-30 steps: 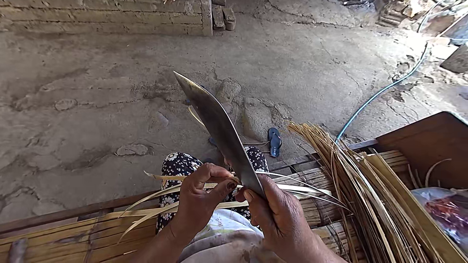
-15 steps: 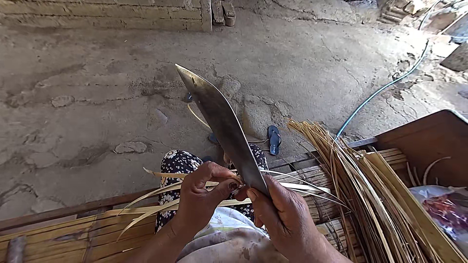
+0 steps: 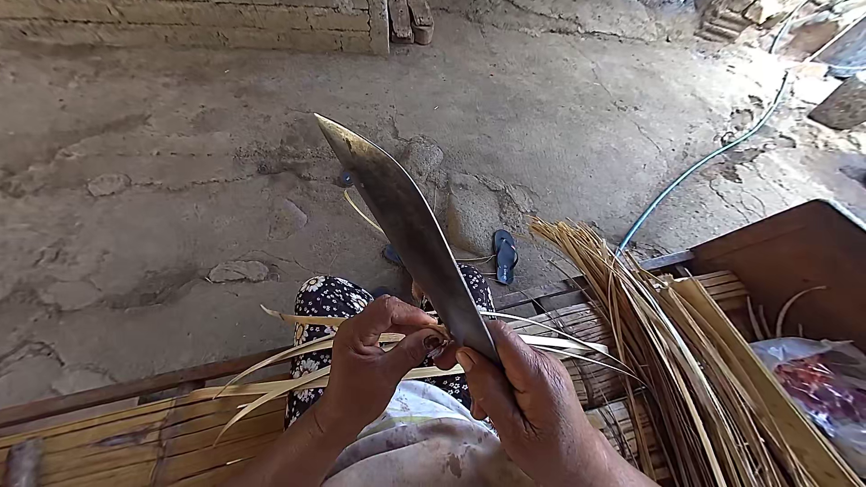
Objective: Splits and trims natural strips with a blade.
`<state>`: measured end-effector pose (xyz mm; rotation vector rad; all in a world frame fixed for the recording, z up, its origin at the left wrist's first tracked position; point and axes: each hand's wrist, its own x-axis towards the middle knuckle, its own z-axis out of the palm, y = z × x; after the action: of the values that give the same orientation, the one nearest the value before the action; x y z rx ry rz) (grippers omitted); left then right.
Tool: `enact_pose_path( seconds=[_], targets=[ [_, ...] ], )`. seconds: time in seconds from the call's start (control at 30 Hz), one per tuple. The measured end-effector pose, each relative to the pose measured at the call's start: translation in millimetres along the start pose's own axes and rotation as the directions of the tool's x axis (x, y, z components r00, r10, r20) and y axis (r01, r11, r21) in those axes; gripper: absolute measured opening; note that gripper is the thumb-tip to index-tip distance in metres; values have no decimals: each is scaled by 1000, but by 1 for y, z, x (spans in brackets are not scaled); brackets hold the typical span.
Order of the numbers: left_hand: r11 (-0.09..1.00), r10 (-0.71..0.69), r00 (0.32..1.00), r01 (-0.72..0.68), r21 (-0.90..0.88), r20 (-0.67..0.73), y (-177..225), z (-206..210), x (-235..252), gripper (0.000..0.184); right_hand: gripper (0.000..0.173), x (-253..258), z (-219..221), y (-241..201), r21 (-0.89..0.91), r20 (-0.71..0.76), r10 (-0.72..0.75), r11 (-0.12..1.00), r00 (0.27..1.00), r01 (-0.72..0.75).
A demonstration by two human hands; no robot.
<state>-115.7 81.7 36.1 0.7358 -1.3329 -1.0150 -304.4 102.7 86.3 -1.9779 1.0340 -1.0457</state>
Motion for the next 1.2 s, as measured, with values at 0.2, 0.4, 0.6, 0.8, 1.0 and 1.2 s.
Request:
enact_pose_path(
  seconds=[0.2,0.4,0.6,0.8,1.0,1.2],
  targets=[
    [1000,-6,1000,7,-8,8,0,-2,0,11,18,1,1,0,-88,3,-33,996,999,34],
    [998,-17,1000,18,-58,19,-2,-3,-3,9,17,0,5,4,-178,35,-44,983,998,50],
    [994,-36,999,39,-100,41,-4,-6,-6,9,16,0,8,8,-158,67,-47,986,997,57],
    [986,-25,997,37,-161,75,-5,-8,-7,9,16,1,10,11,-161,87,-100,980,991,113],
    [993,7,999,-1,-116,49,-6,-9,-11,10,17,0,13,9,-104,113,-65,992,992,76],
    [997,41,999,-40,-60,15,-9,-6,-14,9,17,1,11,5,-19,149,36,999,988,-34]
  ],
)
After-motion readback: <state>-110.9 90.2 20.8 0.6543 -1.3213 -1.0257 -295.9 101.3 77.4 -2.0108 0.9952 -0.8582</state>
